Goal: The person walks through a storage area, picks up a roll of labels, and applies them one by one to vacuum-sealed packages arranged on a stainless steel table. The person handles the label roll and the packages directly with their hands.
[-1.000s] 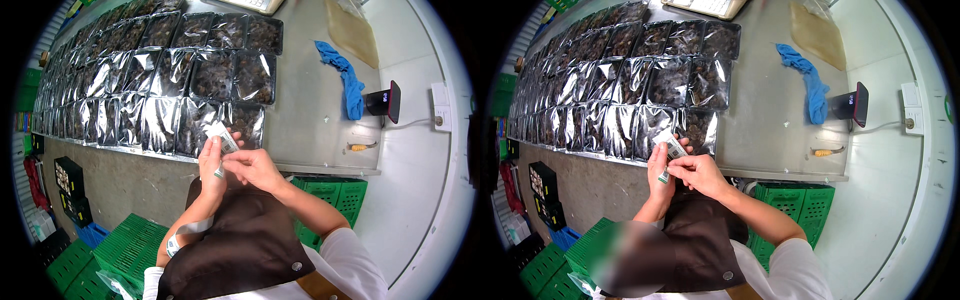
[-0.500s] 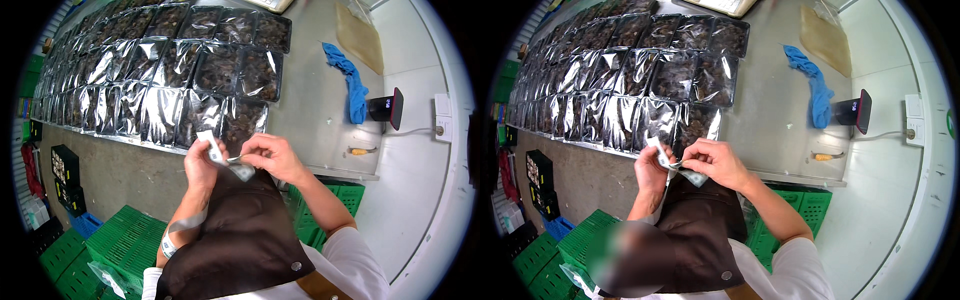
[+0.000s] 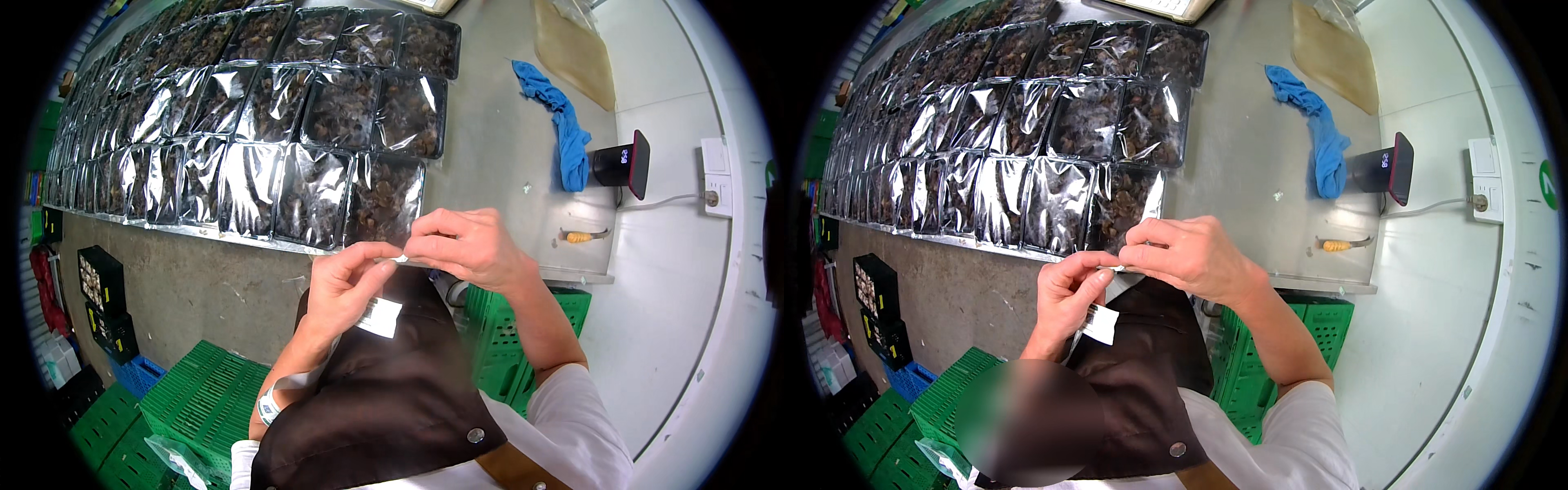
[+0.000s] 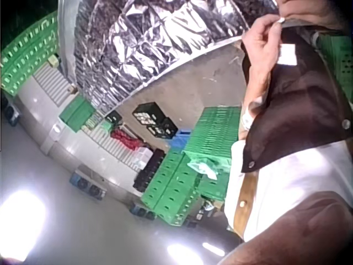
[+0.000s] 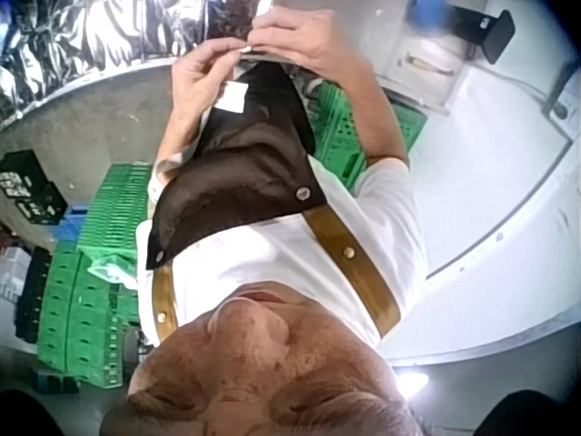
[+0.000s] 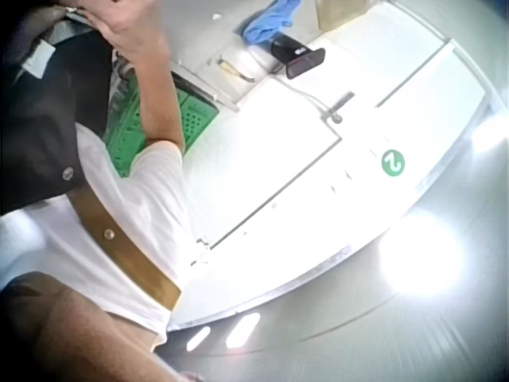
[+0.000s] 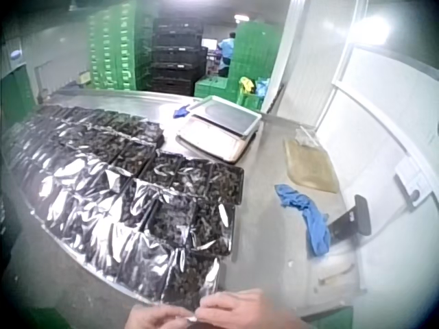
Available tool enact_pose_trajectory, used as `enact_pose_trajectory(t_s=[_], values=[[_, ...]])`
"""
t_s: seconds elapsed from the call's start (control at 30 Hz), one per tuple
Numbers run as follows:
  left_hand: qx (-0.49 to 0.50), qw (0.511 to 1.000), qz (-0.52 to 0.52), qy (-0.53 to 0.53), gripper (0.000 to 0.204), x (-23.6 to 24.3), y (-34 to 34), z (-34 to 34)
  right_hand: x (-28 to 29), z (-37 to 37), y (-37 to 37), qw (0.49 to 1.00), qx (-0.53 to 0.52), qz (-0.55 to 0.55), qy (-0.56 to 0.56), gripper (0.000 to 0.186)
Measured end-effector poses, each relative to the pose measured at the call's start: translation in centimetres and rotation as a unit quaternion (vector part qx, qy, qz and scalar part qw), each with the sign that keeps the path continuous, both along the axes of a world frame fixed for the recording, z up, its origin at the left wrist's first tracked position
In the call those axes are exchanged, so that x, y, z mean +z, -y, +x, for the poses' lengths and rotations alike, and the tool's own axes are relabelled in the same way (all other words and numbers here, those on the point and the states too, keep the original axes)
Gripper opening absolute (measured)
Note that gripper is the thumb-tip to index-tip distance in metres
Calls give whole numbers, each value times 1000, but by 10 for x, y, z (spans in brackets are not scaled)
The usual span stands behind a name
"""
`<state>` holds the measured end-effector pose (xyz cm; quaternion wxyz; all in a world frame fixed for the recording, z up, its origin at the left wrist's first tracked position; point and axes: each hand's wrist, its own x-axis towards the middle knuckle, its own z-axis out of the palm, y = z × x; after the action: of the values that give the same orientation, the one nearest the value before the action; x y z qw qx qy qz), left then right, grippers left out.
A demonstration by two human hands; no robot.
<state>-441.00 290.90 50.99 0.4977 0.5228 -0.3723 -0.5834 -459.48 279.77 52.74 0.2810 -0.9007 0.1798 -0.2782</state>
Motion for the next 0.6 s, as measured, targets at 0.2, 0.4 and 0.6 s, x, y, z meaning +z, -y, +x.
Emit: enact_pose_trajectory(t_s=[0.2,0.4,0.6], values=[[8,996,-46,74,13,-8,-5,-1,0,1,-4,1000,-4,28,-15,17],[42,994,-60,85,10,-8,-6,-5,0,1,-4,990,-2,131,-54,14],[82,996,-31,19,14,-19,-9,-8,-12,2,-12,951,-33,306,-34,9]])
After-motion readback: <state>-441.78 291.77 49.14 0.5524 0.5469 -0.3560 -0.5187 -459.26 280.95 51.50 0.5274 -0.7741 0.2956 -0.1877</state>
